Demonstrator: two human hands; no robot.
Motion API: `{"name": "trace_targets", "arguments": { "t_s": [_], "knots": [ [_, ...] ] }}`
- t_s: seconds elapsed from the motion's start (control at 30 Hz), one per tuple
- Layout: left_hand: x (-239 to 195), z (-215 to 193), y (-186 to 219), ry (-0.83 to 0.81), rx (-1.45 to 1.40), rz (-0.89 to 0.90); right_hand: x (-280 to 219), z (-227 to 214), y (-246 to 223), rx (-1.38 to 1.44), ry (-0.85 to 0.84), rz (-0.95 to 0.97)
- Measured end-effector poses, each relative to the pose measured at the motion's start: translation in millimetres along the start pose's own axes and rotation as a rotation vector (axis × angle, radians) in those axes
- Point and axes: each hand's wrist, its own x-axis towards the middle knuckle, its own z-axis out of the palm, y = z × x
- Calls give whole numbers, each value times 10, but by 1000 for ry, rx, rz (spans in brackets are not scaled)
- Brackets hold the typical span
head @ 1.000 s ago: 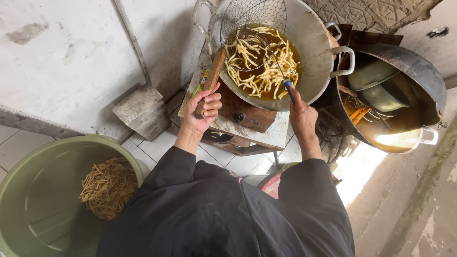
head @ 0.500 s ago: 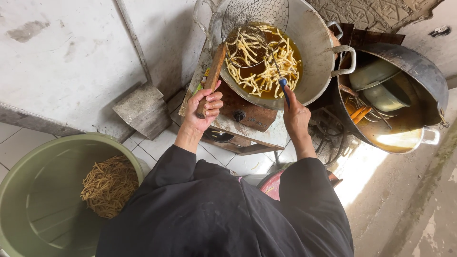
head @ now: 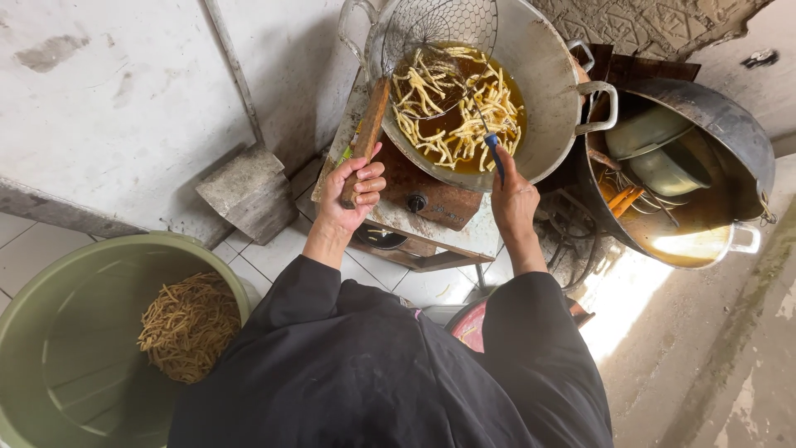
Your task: Deep frying thin pastry strips in a large wok of oil while stirring with tools to ensure even cooking
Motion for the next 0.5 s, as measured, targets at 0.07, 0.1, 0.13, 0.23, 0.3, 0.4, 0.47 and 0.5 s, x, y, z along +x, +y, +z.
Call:
{"name": "trace_targets", "arguments": {
  "t_s": [0.07,0.1,0.13,0.23,0.3,0.4,0.47,0.5],
  "knots": [
    [2,32,19,0,10,5,12,113,80,126,19,67],
    [-6,47,33,1,19,14,30,175,113,254,35,132],
    [-19,99,20,0,19,21,30,103,72,255,34,125],
    [-24,244,-73,92,230,63,-26,-62,-18,210,51,184],
    [-10,331,-176,177,510,137,-69,-81,-75,120,73,219],
    [-30,661,-368,227,795,123,-120,-49,-58,111,121,248],
    [-12,620,-457,229,944,127,-178,-68,-60,122,130,277],
    [-7,599,-505,232,1092,133,-217,-77,-60,133,137,304]
  ]
}}
